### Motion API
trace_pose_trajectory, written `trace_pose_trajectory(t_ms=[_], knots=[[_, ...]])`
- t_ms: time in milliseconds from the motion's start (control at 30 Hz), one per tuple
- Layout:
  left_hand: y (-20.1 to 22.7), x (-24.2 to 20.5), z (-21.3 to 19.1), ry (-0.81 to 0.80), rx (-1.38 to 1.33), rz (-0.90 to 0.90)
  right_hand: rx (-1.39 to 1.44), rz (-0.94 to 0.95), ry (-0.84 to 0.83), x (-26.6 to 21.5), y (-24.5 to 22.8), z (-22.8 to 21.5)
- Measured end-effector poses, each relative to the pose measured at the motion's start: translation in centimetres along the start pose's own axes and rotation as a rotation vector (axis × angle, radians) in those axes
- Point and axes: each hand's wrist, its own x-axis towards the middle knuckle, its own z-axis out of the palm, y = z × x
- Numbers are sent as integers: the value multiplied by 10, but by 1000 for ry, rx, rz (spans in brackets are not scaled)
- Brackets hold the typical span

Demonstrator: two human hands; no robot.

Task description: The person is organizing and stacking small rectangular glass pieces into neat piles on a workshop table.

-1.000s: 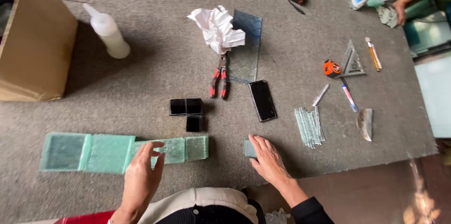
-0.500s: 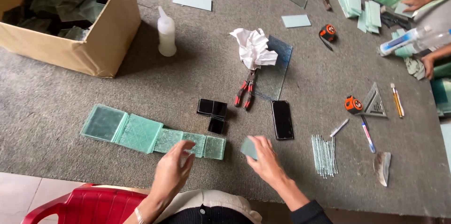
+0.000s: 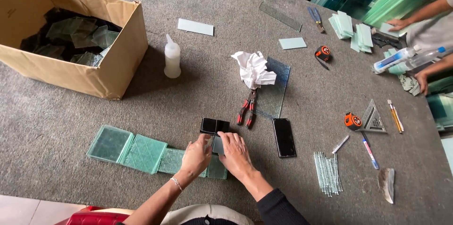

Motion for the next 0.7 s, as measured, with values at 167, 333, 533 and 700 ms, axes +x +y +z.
trace_pose_trajectory(t_ms=[167, 333, 533, 700], knots=[[-12, 12, 18, -46, -23, -23, -116, -77, 63, 8, 19, 32], [-2, 9, 16, -89, -40, -54, -80, -72, 67, 3, 7, 8], [-5, 9, 19, -82, 2, -45, 145, 78, 80, -10, 18, -3], [-20, 22, 44, -89, 3, -93, 821, 467, 90, -26, 28, 33]])
